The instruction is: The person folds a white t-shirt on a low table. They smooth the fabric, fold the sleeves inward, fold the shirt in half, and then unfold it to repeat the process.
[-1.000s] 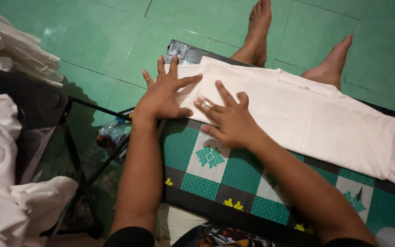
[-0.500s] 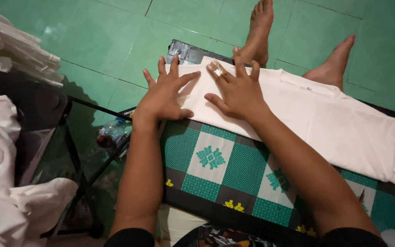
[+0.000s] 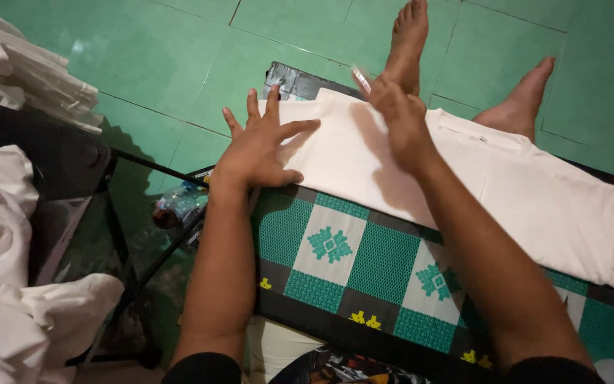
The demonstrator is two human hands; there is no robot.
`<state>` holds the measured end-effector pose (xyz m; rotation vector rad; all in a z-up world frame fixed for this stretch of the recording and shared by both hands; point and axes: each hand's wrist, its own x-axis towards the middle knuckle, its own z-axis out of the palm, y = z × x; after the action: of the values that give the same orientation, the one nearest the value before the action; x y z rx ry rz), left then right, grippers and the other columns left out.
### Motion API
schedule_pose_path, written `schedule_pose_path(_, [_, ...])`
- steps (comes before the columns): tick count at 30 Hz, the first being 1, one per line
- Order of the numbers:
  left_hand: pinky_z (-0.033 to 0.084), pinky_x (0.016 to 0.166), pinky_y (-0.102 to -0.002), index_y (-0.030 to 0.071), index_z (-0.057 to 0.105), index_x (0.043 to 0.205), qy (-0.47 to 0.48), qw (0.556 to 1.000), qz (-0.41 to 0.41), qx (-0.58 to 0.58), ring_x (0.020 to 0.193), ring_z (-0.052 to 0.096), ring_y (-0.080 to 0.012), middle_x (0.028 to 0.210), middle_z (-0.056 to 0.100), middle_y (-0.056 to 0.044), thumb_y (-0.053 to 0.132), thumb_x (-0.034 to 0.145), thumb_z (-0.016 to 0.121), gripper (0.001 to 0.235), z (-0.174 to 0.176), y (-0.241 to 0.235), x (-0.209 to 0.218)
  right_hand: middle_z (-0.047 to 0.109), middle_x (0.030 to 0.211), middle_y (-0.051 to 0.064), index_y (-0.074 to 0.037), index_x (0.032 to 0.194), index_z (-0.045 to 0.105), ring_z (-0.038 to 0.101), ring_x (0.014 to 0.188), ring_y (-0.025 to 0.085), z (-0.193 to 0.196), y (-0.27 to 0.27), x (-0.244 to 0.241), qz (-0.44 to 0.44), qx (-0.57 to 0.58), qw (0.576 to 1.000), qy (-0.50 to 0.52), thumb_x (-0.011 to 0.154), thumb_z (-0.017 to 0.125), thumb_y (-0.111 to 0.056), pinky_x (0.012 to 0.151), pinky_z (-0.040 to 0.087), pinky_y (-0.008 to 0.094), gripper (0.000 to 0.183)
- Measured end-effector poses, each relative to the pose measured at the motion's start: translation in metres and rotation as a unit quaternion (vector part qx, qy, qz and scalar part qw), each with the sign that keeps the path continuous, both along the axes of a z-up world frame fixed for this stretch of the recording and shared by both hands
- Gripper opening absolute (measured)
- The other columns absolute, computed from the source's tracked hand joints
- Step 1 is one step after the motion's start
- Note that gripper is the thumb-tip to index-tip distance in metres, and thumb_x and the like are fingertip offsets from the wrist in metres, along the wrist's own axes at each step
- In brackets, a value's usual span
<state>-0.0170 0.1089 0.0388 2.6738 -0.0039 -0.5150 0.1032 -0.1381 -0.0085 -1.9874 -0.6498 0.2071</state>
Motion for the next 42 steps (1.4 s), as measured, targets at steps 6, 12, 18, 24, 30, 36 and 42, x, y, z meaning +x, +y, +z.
schedule_pose_path(6, [-0.001,0.112,-0.085,0.047,0.056,0.143,-0.036,0.999,0.017,-0.012,0.155,0.000,-0.0537,0.172,0.005,-0.019,0.029,0.062,0.081,0.087,0.001,-0.005,0.000,0.065,0.143,0.001,-0.023,0.147,0.060,0.025,0.154,0.045,-0.009,-0.004,-0.075,0.114,-0.244,0.880,-0.391,0.105,0.019,-0.070,0.107,0.016,0.072,0.075])
schedule_pose_path(12, [-0.003,0.112,-0.085,0.050,0.058,0.141,-0.041,0.999,0.025,-0.023,0.156,-0.003,-0.0508,0.173,0.003,-0.015,0.030,0.064,0.068,0.080,-0.012,0.002,0.003,0.062,0.146,0.004,-0.021,0.156,0.047,0.020,0.155,0.045,-0.022,-0.003,-0.100,0.149,-0.254,0.884,-0.363,0.100,0.026,-0.076,0.106,0.012,0.063,0.081])
schedule_pose_path(18, [-0.005,0.110,-0.086,0.053,0.058,0.140,-0.047,0.998,0.029,-0.003,0.156,-0.002,-0.0504,0.173,0.006,-0.013,0.036,0.066,0.075,0.077,-0.017,0.002,0.003,0.047,0.161,0.002,-0.026,0.163,0.033,0.019,0.157,0.040,-0.020,-0.016,-0.080,0.176,-0.093,0.973,-0.120,0.097,0.019,-0.074,0.112,0.009,0.057,0.083])
schedule_pose_path(24, [-0.007,0.111,-0.084,0.053,0.056,0.142,-0.049,0.998,0.031,-0.021,0.156,-0.005,-0.0471,0.173,0.005,-0.012,0.018,0.074,0.052,0.076,-0.024,0.004,0.002,0.052,0.158,0.003,-0.023,0.159,0.042,0.021,0.155,0.045,-0.018,-0.002,-0.103,0.179,-0.177,0.906,-0.340,0.098,0.026,-0.076,0.105,0.020,0.062,0.083])
schedule_pose_path(30, [-0.009,0.110,-0.083,0.053,0.060,0.137,-0.065,0.997,0.046,-0.019,0.156,-0.003,-0.0475,0.173,0.009,-0.012,0.045,0.090,0.052,0.048,-0.023,-0.001,0.003,0.058,0.151,0.005,-0.022,0.152,0.052,0.024,0.154,0.045,-0.033,0.002,-0.099,0.205,-0.175,0.913,-0.306,0.100,0.023,-0.074,0.102,0.024,0.063,0.079])
schedule_pose_path(36, [-0.005,0.108,-0.088,0.051,0.062,0.135,-0.093,0.995,0.034,-0.010,0.155,0.002,-0.0519,0.172,0.012,-0.016,0.040,0.083,0.070,0.053,-0.034,0.002,0.005,0.053,0.156,0.005,-0.022,0.159,0.047,0.028,0.152,0.045,-0.003,-0.026,-0.071,0.067,-0.015,0.979,-0.193,0.105,0.025,-0.063,0.119,0.023,0.058,0.071])
schedule_pose_path(42, [-0.007,0.105,-0.088,0.024,0.061,0.138,-0.256,0.966,-0.011,-0.013,0.152,0.002,-0.0529,0.167,0.018,-0.020,0.041,0.107,0.042,0.040,-0.033,-0.018,0.009,0.050,0.160,0.008,-0.012,0.159,0.044,0.012,0.153,0.050,-0.001,-0.025,-0.077,0.080,-0.235,0.915,-0.319,0.103,0.038,-0.054,0.101,0.028,0.067,0.070])
